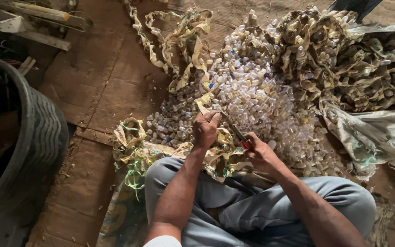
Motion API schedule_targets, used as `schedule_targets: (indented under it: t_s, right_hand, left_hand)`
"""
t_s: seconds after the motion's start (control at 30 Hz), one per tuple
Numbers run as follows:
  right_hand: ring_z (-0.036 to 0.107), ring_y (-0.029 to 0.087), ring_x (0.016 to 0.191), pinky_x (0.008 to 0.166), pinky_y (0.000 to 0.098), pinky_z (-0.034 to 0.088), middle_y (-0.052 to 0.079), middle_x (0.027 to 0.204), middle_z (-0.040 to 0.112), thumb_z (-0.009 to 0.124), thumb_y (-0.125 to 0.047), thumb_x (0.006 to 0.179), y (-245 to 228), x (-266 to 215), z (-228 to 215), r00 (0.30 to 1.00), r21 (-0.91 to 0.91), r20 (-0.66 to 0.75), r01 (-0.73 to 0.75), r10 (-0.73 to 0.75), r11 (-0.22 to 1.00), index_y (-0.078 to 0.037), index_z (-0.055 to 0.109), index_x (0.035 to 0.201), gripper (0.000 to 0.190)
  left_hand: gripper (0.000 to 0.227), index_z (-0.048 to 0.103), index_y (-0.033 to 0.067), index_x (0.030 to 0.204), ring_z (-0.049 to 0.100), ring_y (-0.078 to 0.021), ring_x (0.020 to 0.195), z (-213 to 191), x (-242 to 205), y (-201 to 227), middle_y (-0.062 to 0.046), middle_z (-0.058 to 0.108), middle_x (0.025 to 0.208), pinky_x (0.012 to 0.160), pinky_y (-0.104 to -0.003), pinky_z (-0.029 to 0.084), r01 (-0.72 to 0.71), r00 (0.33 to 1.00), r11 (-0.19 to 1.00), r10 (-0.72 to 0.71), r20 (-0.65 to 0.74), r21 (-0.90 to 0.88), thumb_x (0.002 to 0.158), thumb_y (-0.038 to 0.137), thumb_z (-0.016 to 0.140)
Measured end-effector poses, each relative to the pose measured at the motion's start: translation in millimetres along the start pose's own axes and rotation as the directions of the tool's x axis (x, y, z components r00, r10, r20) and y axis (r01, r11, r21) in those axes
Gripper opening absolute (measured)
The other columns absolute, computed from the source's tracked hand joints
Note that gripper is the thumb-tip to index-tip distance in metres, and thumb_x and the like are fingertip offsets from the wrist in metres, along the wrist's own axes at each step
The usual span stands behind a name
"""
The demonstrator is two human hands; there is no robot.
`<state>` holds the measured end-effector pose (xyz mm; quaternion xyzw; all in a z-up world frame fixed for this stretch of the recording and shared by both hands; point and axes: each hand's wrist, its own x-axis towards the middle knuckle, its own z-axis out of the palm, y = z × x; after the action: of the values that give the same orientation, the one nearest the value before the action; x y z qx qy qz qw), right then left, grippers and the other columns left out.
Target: The person sits on the floor and uses pliers to cut small plastic caps off a long, braided strip of plastic material. The cut caps fall onto a large pile on the floor.
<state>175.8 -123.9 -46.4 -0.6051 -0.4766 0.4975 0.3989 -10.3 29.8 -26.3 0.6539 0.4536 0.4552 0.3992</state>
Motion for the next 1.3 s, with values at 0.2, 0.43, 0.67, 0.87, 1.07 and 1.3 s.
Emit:
schedule_targets:
  t_s: [0.2,0.43,0.67,0.87,1.07,1.3]
  right_hand:
    - [0.049,0.017,0.082,0.075,0.0274,0.045,0.008,0.088,0.053,0.059,0.006,0.084,-11,-4,-4,0.996,-0.339,-0.028,-0.085,0.08,0.937,-0.012,0.048,0.121,0.043]
    - [0.051,0.019,0.08,0.075,0.0296,0.046,0.009,0.088,0.053,0.056,0.007,0.08,3,-6,-5,0.999,-0.377,0.009,-0.046,0.054,0.925,-0.011,0.05,0.123,0.047]
    - [0.053,0.012,0.074,0.063,0.0255,0.045,0.002,0.087,0.057,0.063,-0.002,0.088,25,-3,-3,0.995,0.177,0.013,-0.098,0.097,0.979,-0.003,0.055,0.111,0.024]
    - [0.058,0.008,0.07,0.061,0.0268,0.051,-0.002,0.079,0.061,0.064,-0.009,0.083,8,1,15,0.95,0.442,0.036,-0.292,0.309,0.848,-0.005,0.068,0.094,0.013]
    - [0.046,0.013,0.045,0.04,0.0314,0.038,0.002,0.058,0.049,0.069,-0.023,0.093,-23,7,12,0.873,0.292,-0.115,-0.427,0.474,0.856,-0.005,0.056,0.074,0.03]
    - [0.049,0.018,0.043,0.037,0.0344,0.037,0.007,0.056,0.051,0.073,-0.033,0.094,-54,0,-1,0.889,0.097,-0.115,-0.433,0.443,0.896,0.0,0.059,0.076,0.04]
  left_hand:
    - [0.018,0.08,0.0088,0.105,0.071,-0.0308,0.092,-11,5,0,-0.02,0.071,0.104,0.08,-0.038,0.057,0.098,0.978,0.995,-0.101,0.183,0.025,0.093,0.019,0.07]
    - [0.015,0.08,0.0077,0.094,0.066,-0.0309,0.08,-21,8,-2,-0.018,0.066,0.095,0.065,-0.041,0.054,-0.062,0.949,0.972,-0.012,0.315,0.225,0.09,0.014,0.067]
    - [0.013,0.08,0.0082,0.096,0.068,-0.0319,0.089,-23,8,-6,-0.018,0.069,0.099,0.076,-0.042,0.054,-0.167,0.941,0.959,0.086,0.326,0.229,0.089,0.013,0.07]
    - [0.019,0.081,0.0075,0.103,0.069,-0.0302,0.09,-19,10,-6,-0.017,0.073,0.1,0.078,-0.041,0.056,0.034,0.96,0.997,-0.052,0.276,0.07,0.089,0.018,0.072]
    - [0.026,0.079,0.0061,0.105,0.069,-0.0253,0.086,-19,16,-12,-0.016,0.076,0.097,0.075,-0.037,0.056,0.373,0.901,0.916,-0.32,0.291,-0.147,0.091,0.026,0.072]
    - [0.046,0.072,-0.0007,0.069,0.052,-0.0181,0.052,-20,13,4,-0.009,0.061,0.056,0.054,-0.035,0.042,0.401,0.893,0.915,-0.401,0.206,0.043,0.096,0.036,0.072]
